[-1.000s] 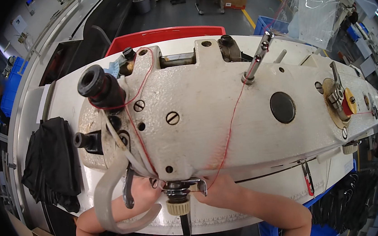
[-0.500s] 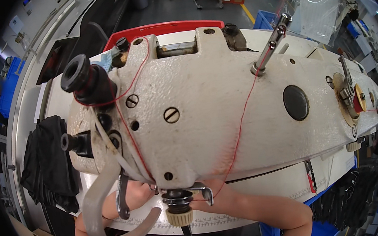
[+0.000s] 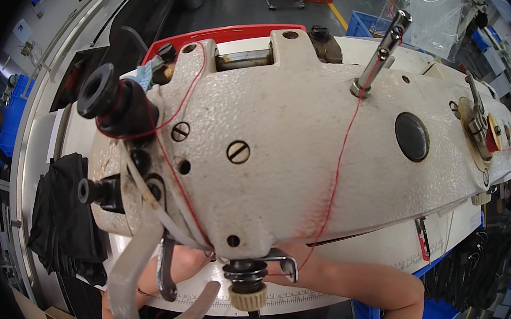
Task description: Sewing pieces of leather or fabric together using an industrial sewing machine.
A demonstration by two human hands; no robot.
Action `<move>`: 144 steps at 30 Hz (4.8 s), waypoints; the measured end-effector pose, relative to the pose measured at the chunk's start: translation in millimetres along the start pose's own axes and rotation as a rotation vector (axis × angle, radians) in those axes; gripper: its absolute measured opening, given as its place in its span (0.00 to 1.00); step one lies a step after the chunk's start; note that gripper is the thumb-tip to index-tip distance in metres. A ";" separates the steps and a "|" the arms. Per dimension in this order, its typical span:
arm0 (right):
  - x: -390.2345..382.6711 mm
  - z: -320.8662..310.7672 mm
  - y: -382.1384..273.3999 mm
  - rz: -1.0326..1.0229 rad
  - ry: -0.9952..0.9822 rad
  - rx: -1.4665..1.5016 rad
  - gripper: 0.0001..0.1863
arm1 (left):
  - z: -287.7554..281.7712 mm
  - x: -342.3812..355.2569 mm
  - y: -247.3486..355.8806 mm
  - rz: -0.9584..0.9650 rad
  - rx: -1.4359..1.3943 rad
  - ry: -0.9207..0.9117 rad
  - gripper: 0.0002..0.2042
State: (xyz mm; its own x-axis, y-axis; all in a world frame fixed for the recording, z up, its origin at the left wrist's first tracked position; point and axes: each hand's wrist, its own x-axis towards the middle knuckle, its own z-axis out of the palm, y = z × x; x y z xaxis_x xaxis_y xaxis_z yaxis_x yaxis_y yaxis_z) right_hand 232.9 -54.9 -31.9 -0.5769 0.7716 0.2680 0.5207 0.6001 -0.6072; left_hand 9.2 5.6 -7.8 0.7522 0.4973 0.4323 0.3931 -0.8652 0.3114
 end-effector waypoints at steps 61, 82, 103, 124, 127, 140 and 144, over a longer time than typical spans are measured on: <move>16.4 -15.3 3.0 0.234 -0.080 0.190 0.18 | -6.9 15.3 -6.4 -0.038 0.035 -0.026 0.15; 31.8 -34.9 -17.8 -0.613 -0.009 -0.867 0.13 | -43.4 25.2 32.7 -0.042 0.095 0.075 0.10; 12.5 -21.9 -14.7 -0.455 0.106 -0.563 0.07 | -24.0 8.9 34.7 0.127 0.213 -0.061 0.15; 13.2 -25.3 -5.2 0.151 -0.140 0.276 0.19 | -5.4 14.7 7.8 0.041 0.070 -0.061 0.14; 17.9 -19.5 -2.2 0.375 -0.139 0.431 0.20 | -9.1 19.5 -0.6 0.022 0.061 -0.016 0.14; -39.0 -4.7 -94.9 0.117 -0.012 0.673 0.14 | -88.8 1.8 97.9 0.372 0.088 -0.483 0.05; -54.1 1.6 -109.9 0.474 -0.037 0.906 0.19 | -55.7 -31.4 97.3 0.129 0.183 -0.491 0.12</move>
State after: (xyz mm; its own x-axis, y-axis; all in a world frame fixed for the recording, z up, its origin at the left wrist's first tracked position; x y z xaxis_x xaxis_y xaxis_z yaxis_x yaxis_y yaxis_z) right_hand 205.9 -162.9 19.1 -0.4625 0.8719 -0.1607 0.0374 -0.1618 -0.9861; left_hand -5.6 -90.7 56.1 0.9420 0.3357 -0.0027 0.3339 -0.9361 0.1104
